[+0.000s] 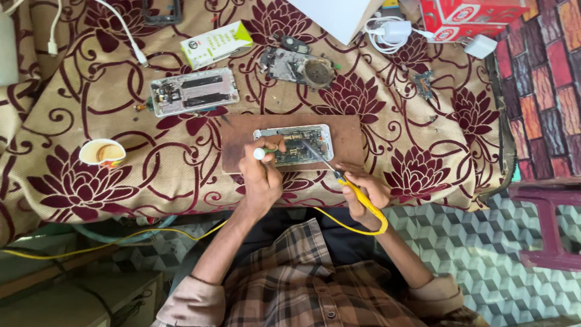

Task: The person sits on the floor and uses a soldering iron and solder to work on a small circuit board placed on a wooden block. They repeatedly apply solder to various points on the board while holding the board steady with the other hand.

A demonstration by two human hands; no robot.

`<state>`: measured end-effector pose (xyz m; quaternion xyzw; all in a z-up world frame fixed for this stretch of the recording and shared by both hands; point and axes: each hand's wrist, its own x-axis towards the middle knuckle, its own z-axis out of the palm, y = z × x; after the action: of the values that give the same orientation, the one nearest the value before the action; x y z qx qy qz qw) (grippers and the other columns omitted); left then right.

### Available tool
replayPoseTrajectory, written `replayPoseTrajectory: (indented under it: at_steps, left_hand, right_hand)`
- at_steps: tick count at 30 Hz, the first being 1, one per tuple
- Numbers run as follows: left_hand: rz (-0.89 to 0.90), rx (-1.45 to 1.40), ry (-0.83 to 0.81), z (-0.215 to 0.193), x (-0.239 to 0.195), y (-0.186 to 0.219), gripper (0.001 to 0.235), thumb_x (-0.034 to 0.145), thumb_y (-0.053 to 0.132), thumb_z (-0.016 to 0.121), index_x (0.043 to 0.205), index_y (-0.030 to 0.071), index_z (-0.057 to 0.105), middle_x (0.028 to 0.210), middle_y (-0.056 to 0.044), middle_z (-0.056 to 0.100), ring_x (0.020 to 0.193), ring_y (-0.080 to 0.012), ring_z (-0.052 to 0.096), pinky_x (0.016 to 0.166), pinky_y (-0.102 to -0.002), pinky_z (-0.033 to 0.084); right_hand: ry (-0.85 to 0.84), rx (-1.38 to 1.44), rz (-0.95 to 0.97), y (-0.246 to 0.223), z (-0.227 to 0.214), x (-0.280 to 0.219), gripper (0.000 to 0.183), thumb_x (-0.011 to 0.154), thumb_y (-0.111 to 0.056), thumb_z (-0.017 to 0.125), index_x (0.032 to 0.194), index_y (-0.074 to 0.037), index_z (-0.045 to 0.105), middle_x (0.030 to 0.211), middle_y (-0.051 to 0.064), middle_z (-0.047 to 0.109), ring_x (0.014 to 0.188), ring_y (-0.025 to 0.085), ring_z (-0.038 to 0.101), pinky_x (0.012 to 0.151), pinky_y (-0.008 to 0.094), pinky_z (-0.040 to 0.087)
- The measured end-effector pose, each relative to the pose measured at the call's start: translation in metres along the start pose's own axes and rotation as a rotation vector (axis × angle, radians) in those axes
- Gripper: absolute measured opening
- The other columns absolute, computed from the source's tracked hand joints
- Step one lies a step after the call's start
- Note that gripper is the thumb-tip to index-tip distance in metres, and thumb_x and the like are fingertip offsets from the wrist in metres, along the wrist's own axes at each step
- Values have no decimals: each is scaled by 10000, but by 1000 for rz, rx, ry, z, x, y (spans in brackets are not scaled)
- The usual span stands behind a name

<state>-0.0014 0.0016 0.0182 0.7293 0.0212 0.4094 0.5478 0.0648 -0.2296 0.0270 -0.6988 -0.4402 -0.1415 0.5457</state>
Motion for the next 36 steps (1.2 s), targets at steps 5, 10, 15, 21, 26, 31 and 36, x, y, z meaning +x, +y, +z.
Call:
replayPoseTrajectory:
  at_steps: [5,10,15,21,26,31,36]
  left_hand:
    - [0,18,-2,0,-4,-3,265,919,-165,392,1127,-9,446,949,-144,723,525,-96,496,482,-256,399]
    - [5,10,-8,-1,2,0,289,908,-164,383,1154,-22,439,958,-141,724,541,-110,495,484,-272,401]
    - [6,-4,-22,-2,5,4,262,925,-169,381,1136,-21,429,968,-151,719,516,-104,495,467,-270,394]
    - [26,-2,-17,-3,1,4,257,942,-163,386,1155,-25,427,982,-151,712,530,-111,482,491,-278,407]
    - [11,3,-19,0,0,3,253,921,-164,385,1120,-22,449,941,-143,722,508,-101,500,458,-265,389]
    - [61,4,-17,-2,3,4,287,905,-173,382,1146,-25,434,994,-157,712,552,-128,487,501,-283,406]
    - [34,16,-28,-2,4,4,287,891,-181,378,1124,-22,432,972,-151,727,510,-101,496,448,-272,397]
  right_hand:
    - [-13,-6,-57,-2,2,3,114,1003,5,598,988,114,570,1128,312,699,1098,388,731,946,432,633]
    - [-29,-71,-58,-1,5,5,121,991,8,602,961,122,576,1081,322,708,1071,394,736,932,444,632]
    - [26,-119,-116,0,12,2,135,990,-20,614,906,85,596,1012,309,722,1046,396,753,932,459,658]
    - [31,-83,-96,-7,10,3,134,987,-6,584,903,96,559,1025,309,715,1062,400,739,970,483,628]
    - [24,-114,-69,-13,12,5,155,983,4,591,854,82,556,998,316,718,1049,413,745,947,470,644]
    - [35,-157,-94,-16,16,8,181,965,18,591,800,83,556,876,272,714,989,402,761,919,484,606]
    - [49,-215,-135,-17,17,7,178,933,19,591,771,83,554,782,241,694,794,312,761,905,505,603]
